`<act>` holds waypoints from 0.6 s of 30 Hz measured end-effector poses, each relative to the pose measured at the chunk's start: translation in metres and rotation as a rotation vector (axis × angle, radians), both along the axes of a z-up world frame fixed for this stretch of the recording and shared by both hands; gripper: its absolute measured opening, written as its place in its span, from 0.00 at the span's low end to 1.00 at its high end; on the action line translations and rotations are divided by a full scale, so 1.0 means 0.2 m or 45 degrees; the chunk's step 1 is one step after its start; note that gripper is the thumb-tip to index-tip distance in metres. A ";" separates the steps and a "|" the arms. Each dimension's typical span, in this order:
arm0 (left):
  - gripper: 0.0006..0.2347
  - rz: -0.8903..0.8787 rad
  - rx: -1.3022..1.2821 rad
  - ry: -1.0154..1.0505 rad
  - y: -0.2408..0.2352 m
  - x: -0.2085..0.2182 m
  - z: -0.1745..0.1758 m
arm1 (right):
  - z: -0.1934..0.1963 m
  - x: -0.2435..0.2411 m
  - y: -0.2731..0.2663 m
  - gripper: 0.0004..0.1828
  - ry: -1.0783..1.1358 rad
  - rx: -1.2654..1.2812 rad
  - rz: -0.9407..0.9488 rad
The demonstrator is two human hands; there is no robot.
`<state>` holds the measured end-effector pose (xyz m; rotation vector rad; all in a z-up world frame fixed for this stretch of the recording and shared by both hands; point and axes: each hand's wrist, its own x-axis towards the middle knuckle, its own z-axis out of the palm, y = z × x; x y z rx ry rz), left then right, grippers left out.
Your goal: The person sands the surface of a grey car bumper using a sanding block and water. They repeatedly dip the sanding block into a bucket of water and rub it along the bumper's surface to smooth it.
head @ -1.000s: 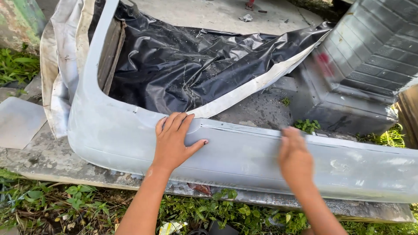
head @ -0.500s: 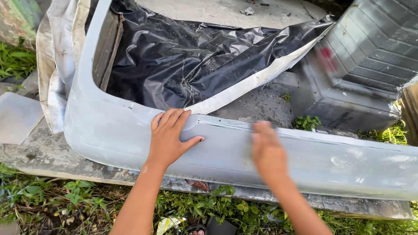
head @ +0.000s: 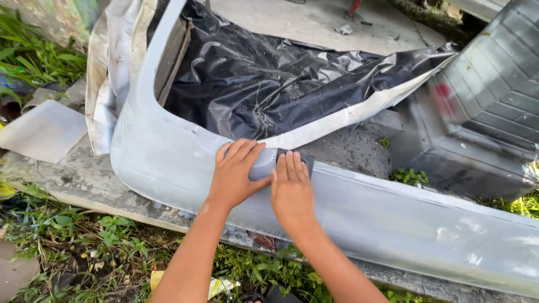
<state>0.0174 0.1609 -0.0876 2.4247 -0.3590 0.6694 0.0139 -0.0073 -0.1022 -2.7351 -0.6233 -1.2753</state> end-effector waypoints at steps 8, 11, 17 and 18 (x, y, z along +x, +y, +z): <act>0.31 -0.017 0.099 -0.212 0.00 -0.02 0.05 | 0.18 -0.22 -0.83 0.22 0.333 0.148 -0.170; 0.31 -0.031 -0.011 -0.111 0.00 -0.05 0.07 | 0.09 -0.14 -0.64 0.20 0.174 0.110 -0.174; 0.33 -0.052 0.006 0.064 0.00 -0.01 0.03 | 0.06 0.04 0.01 0.18 -0.034 0.033 0.032; 0.34 -0.041 0.057 0.057 0.02 0.01 0.00 | 0.04 0.07 0.06 0.18 -0.080 0.002 0.085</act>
